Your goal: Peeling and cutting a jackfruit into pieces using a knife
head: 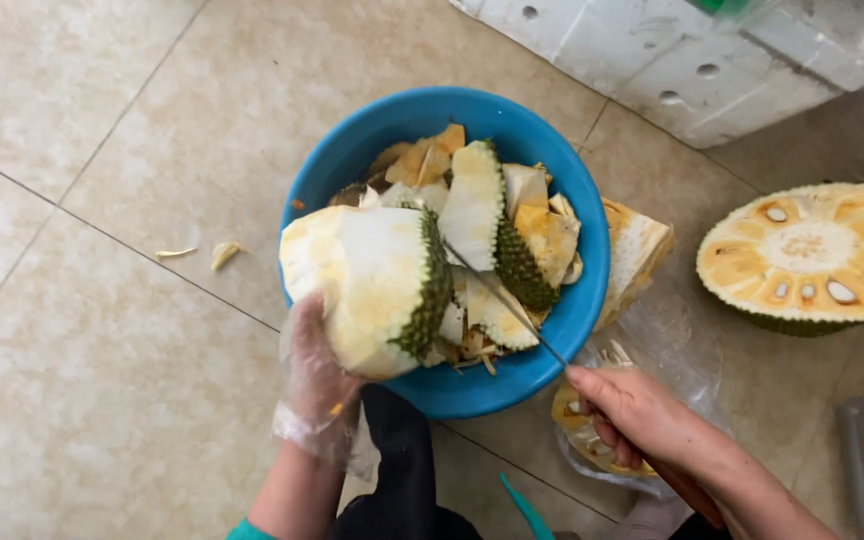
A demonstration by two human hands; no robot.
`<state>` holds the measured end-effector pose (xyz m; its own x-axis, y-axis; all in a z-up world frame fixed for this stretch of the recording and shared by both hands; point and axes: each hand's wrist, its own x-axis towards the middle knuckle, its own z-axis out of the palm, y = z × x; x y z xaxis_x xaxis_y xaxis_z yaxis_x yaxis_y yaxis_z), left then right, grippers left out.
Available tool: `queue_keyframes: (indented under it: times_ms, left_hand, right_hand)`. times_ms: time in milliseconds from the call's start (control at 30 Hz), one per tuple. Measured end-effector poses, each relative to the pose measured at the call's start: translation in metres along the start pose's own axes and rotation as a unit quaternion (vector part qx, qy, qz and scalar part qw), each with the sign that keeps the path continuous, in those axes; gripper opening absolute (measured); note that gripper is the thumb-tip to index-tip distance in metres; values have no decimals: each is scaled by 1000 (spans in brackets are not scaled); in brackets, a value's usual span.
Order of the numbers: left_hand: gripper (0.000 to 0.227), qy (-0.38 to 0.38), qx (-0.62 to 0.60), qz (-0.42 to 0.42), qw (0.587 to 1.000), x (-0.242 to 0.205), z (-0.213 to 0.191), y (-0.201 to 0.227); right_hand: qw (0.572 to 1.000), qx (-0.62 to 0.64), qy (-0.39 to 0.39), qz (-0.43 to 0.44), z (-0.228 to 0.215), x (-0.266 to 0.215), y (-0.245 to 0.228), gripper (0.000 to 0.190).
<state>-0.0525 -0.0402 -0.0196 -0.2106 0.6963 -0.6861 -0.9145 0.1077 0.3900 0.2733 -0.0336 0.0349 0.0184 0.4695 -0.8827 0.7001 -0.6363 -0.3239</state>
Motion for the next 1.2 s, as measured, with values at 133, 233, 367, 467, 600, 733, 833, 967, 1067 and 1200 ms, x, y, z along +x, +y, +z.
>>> queue_keyframes:
  times_ms: [133, 233, 367, 467, 600, 733, 833, 967, 1067, 1200]
  left_hand:
    - [92, -36, -49, -20, 998, -5, 15, 12]
    - [75, 26, -50, -11, 998, -15, 33, 24]
    - [86, -8, -47, -3, 999, -16, 27, 21]
    - [90, -2, -12, -32, 999, -23, 42, 25]
    - [88, -8, -41, -78, 996, -11, 40, 5]
    - [82, 21, 34, -78, 996, 13, 32, -24]
    - [71, 22, 48, -109, 993, 25, 29, -40]
    - [51, -42, 9, -135, 990, 52, 14, -56]
    - [55, -30, 51, -114, 992, 35, 38, -33]
    - [62, -28, 5, -169, 985, 42, 55, -29]
  right_hand:
    - [998, 38, 47, 14, -17, 9, -52, 58]
    - [999, 18, 32, 5, -5, 45, -41, 66]
    - [991, 61, -60, 99, 14, 19, -40, 63]
    - [985, 108, -69, 112, 2, 6, -12, 61]
    - [974, 215, -38, 54, -16, 11, 26, 61]
    - [974, 205, 85, -43, -11, -17, 23, 53]
    - [992, -14, 92, -88, -16, -20, 51, 48]
    - [909, -342, 86, -220, -11, 6, 132, 51]
    - [898, -386, 107, -181, 3, -6, 113, 48]
    - [895, -394, 121, -171, 2, 14, 127, 50]
